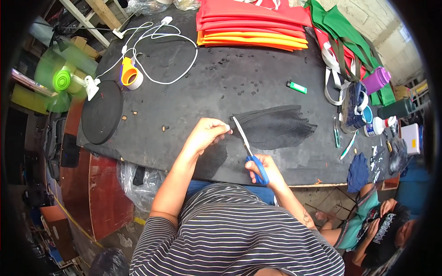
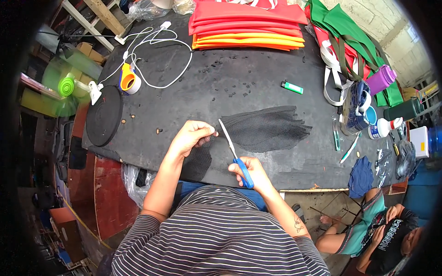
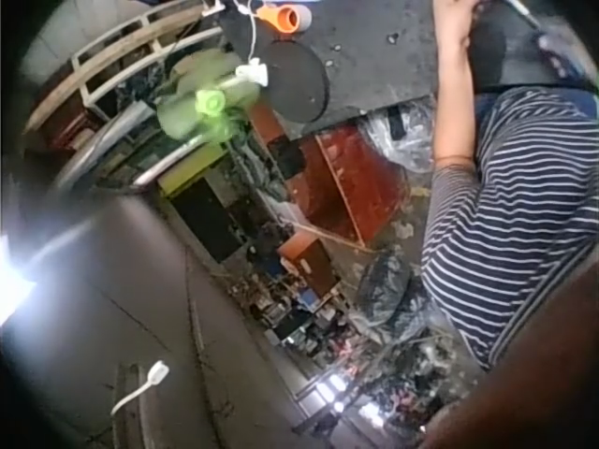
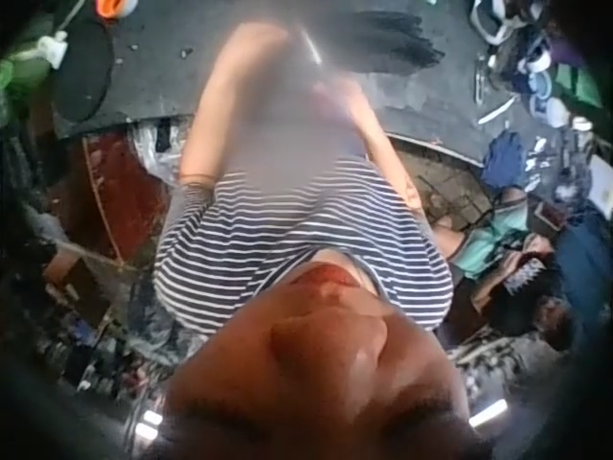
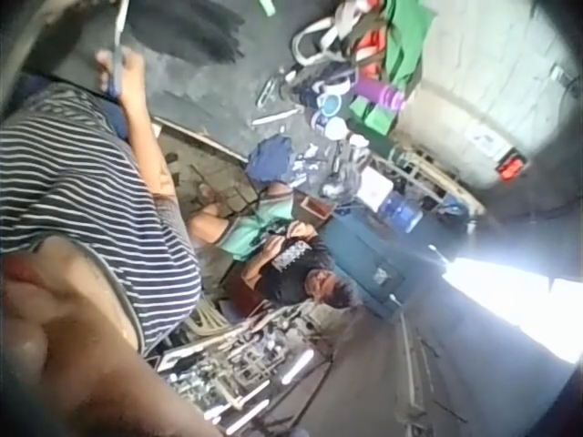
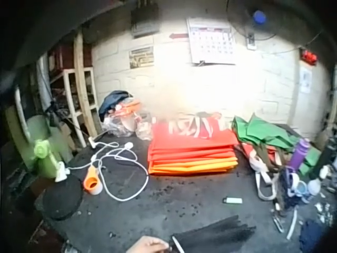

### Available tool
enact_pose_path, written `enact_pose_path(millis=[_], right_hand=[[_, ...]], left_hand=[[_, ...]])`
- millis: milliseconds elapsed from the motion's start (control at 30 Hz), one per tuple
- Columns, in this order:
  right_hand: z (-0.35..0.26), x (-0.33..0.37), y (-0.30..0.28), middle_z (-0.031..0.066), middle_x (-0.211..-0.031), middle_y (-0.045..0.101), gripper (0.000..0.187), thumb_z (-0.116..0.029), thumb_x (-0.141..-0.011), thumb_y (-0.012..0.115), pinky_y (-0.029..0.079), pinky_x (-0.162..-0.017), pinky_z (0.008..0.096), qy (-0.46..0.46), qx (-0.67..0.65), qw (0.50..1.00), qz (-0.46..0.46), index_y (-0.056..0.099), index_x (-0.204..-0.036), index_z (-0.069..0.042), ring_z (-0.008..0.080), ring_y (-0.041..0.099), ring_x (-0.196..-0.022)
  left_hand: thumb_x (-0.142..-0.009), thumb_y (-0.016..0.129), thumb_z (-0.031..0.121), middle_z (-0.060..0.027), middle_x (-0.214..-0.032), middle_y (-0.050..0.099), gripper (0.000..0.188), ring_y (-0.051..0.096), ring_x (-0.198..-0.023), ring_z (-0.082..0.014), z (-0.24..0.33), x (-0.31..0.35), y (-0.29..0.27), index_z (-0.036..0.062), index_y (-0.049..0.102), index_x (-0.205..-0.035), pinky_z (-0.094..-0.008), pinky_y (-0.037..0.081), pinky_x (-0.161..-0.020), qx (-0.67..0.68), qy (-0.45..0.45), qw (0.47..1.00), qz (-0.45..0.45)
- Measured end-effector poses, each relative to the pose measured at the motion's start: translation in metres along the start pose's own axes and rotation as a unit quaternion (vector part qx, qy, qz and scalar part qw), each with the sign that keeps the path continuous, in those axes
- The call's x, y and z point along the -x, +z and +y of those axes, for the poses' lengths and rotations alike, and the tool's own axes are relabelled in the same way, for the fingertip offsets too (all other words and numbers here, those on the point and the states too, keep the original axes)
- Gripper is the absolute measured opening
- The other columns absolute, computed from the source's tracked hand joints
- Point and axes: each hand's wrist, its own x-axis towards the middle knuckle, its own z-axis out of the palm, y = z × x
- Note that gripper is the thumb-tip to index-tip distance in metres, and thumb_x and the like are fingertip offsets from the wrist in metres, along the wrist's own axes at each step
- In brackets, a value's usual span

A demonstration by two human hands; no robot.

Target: Cutting thin strips from a larger piece of black mesh material using scissors.

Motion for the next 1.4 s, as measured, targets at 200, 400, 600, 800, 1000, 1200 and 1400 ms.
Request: enact_pose_path(millis=[200, 400, 600, 800, 1000, 1200, 1400], right_hand=[[0.014, -0.001, -0.002, -0.0015, -0.057, 0.049, 0.035, -0.038, -0.078, 0.064, 0.038, -0.044, 0.0175, -0.059, 0.008, 0.998, -0.028, 0.051, -0.075, -0.006, 0.0046, 0.047, -0.048], [0.001, 0.000, 0.003, -0.0020, -0.059, 0.048, 0.034, -0.037, -0.078, 0.064, 0.038, -0.045, 0.0174, -0.016, 0.009, 0.999, -0.042, 0.051, -0.076, -0.005, 0.0044, 0.047, -0.051], [-0.003, 0.001, 0.004, -0.0026, -0.057, 0.047, 0.030, -0.031, -0.077, 0.066, 0.038, -0.044, 0.0164, 0.000, 0.004, 1.000, -0.028, 0.052, -0.076, -0.005, 0.0033, 0.044, -0.048], [-0.003, 0.004, 0.003, -0.0035, -0.052, 0.046, 0.028, -0.029, -0.076, 0.068, 0.036, -0.041, 0.0164, 0.019, 0.027, 0.999, 0.008, 0.053, -0.072, -0.006, 0.0026, 0.043, -0.044], [-0.010, 0.003, 0.005, -0.0031, -0.050, 0.047, 0.026, -0.022, -0.073, 0.071, 0.036, -0.042, 0.0174, -0.066, 0.006, 0.996, 0.062, 0.052, -0.070, -0.005, 0.0035, 0.045, -0.044], [-0.054, -0.018, 0.000, -0.0035, -0.073, 0.052, 0.035, -0.011, -0.064, 0.076, 0.043, -0.060, 0.0196, -0.266, 0.017, 0.955, 0.125, 0.051, -0.086, -0.005, 0.0048, 0.049, -0.067], [-0.121, 0.006, -0.057, 0.0034, -0.066, 0.054, 0.024, -0.008, -0.064, 0.070, 0.043, -0.057, 0.0262, -0.392, -0.025, 0.867, 0.307, 0.051, -0.077, -0.002, 0.0133, 0.053, -0.059]], left_hand=[[-0.079, 0.060, 0.019, 0.0012, -0.058, 0.053, 0.018, 0.040, -0.047, -0.0026, 0.001, -0.001, -0.001, 0.0017, 0.064, -0.077, -0.0165, 0.027, -0.040, -0.009, -0.003, 1.000, 0.006], [-0.079, 0.060, 0.018, 0.0008, -0.060, 0.054, 0.017, 0.041, -0.047, -0.0023, 0.002, 0.000, 0.004, 0.0014, 0.064, -0.078, -0.0159, 0.028, -0.040, -0.007, 0.005, 1.000, 0.008], [-0.079, 0.060, 0.017, 0.0005, -0.061, 0.055, 0.016, 0.041, -0.047, -0.0023, 0.003, 0.001, 0.003, 0.0015, 0.064, -0.078, -0.0158, 0.028, -0.040, -0.023, 0.007, 1.000, 0.005], [-0.078, 0.059, 0.014, -0.0014, -0.059, 0.054, 0.016, 0.043, -0.047, -0.0038, 0.002, 0.001, 0.006, -0.0007, 0.065, -0.079, -0.0176, 0.029, -0.041, -0.021, 0.021, 1.000, 0.004], [-0.078, 0.060, 0.014, -0.0007, -0.059, 0.055, 0.015, 0.045, -0.049, -0.0041, 0.008, 0.005, 0.013, -0.0009, 0.065, -0.080, -0.0186, 0.032, -0.043, -0.024, 0.072, 0.997, -0.018], [-0.076, 0.065, 0.008, -0.0010, -0.071, 0.056, 0.021, 0.052, -0.064, -0.0061, 0.032, 0.006, 0.052, 0.0003, 0.056, -0.093, -0.0198, 0.043, -0.060, 0.018, 0.177, 0.979, -0.102], [-0.078, 0.063, 0.009, 0.0025, -0.074, 0.055, 0.015, 0.051, -0.067, -0.0048, 0.025, 0.013, 0.040, 0.0023, 0.055, -0.089, -0.0184, 0.042, -0.064, 0.011, 0.099, 0.979, -0.180]])
